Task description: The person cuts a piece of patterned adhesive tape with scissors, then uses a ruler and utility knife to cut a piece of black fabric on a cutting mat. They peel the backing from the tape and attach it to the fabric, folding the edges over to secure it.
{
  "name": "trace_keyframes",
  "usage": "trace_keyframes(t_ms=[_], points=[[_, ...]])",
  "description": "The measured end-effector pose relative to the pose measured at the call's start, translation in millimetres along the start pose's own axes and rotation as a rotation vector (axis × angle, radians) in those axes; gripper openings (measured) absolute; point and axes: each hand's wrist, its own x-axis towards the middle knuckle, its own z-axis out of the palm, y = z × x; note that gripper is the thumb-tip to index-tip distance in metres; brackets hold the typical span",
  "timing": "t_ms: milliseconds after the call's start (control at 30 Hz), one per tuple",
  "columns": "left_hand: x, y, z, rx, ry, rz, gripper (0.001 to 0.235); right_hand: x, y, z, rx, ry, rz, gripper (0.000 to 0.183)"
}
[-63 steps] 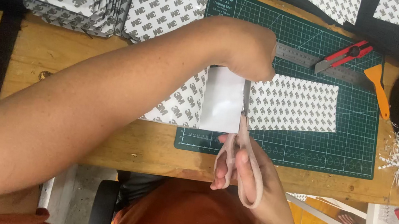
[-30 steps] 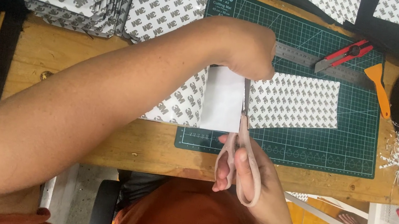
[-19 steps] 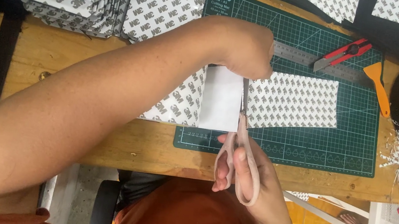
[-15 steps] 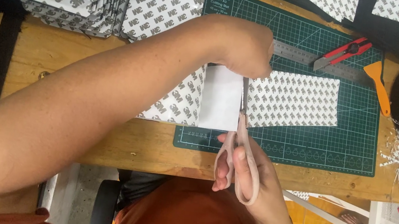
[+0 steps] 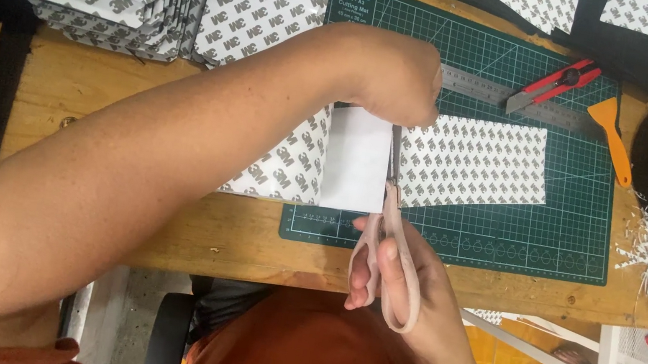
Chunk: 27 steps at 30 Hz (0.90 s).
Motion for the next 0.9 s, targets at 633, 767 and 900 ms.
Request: trace_keyframes(t_ms=[633,767,900], points=[[-6.5,4.5,-1.5,-0.012,-0.003,-0.038,0.013,0.3,0.6,-0.4,-0.001,0.034,0.044,0.058],[-3.9,3.5,-0.7,0.001,0.002,-0.033,0.013,0.4,0.5,-0.7,-0.019,0.047,0.069,0.058],[-3.1,4.0,-0.4,0.014,-0.008,-0.028,0.021,0.8,4.2,-1.5,-0.007,0.049,0.060,0.055]])
